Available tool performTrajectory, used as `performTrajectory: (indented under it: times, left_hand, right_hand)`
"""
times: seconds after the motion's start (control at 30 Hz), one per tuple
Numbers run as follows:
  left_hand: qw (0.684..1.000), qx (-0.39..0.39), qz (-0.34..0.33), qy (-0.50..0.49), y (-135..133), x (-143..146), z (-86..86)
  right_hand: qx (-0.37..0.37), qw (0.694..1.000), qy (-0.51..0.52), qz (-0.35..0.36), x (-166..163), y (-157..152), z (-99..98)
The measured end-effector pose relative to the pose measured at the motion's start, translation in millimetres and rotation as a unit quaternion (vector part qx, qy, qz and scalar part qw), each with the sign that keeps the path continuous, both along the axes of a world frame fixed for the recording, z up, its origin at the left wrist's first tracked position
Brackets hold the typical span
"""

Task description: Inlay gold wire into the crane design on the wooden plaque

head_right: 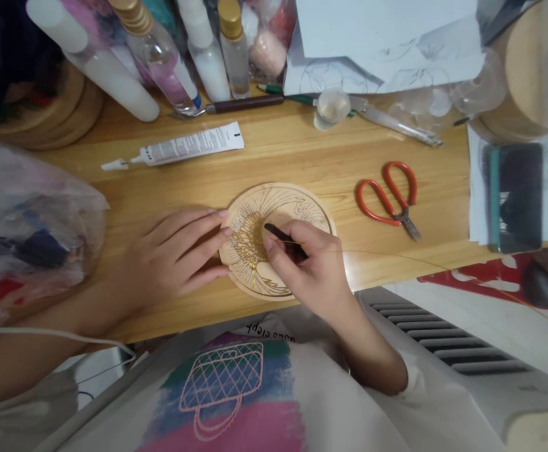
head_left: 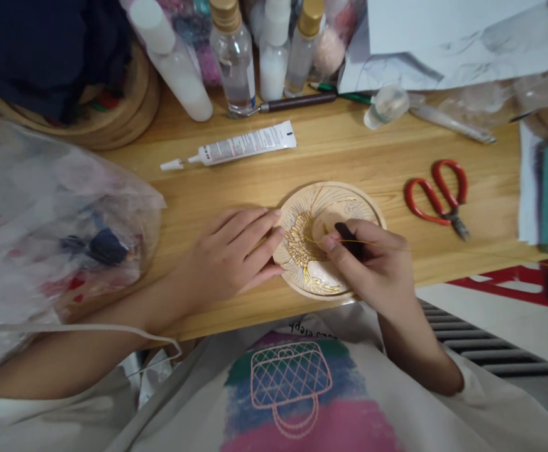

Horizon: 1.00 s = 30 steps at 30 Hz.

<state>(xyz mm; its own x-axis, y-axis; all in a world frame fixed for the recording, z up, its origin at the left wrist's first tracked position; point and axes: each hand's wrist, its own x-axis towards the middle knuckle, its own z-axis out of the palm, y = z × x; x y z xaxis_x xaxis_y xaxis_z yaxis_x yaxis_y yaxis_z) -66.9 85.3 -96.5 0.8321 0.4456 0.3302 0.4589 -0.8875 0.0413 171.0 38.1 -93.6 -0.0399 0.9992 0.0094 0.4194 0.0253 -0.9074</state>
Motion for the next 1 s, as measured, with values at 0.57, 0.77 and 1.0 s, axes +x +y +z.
performTrajectory:
  times: [0.57,0.77,1.0]
  left_hand:
    - [1.000,-0.025,0.007,0.001,-0.4,-1.4,-1.0]
    - [1.000,-0.023,0.006,0.005,0.2,-0.3,0.2]
    - [1.000,-0.030,0.005,0.003,0.0,-1.1,-1.2]
  right_hand:
    - [0.008,1.000,-0.008,0.006,1.7,-0.1,-0.1]
    - [0.007,1.000,-0.004,0.007,1.2,0.7,-0.2]
    - [0.006,1.000,-0.012,0.008,1.6,0.6,0.5]
